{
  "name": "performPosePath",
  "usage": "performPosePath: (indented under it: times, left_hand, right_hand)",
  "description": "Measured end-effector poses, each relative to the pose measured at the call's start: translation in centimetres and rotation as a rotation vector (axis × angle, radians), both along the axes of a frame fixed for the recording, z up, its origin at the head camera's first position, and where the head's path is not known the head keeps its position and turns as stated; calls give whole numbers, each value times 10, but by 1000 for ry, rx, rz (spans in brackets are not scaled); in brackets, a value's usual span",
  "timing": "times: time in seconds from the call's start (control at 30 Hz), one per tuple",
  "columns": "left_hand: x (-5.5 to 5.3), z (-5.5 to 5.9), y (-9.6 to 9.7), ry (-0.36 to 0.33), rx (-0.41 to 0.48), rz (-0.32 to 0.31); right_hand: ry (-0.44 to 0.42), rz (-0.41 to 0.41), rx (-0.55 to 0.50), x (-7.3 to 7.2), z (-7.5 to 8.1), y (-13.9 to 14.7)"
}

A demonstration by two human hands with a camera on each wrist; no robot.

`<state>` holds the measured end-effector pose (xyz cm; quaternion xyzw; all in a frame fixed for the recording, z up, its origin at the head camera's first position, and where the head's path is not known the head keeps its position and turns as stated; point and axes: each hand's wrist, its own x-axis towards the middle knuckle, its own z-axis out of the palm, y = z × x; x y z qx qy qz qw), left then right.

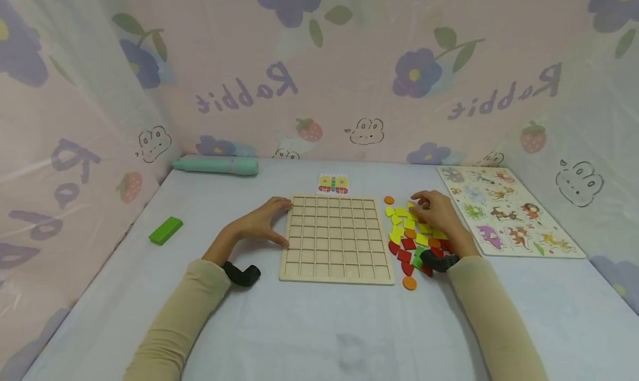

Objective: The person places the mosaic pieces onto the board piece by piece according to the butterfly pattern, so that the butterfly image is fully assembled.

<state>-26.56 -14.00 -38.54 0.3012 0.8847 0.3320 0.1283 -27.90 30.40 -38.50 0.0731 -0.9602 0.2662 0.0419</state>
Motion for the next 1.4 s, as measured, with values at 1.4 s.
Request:
performPosePath:
  times: [1.4]
  left_hand:
    - [-3, -6, -5, -36, -2, -24]
  right_hand:
    - [48, 508, -262, -23, 2, -155]
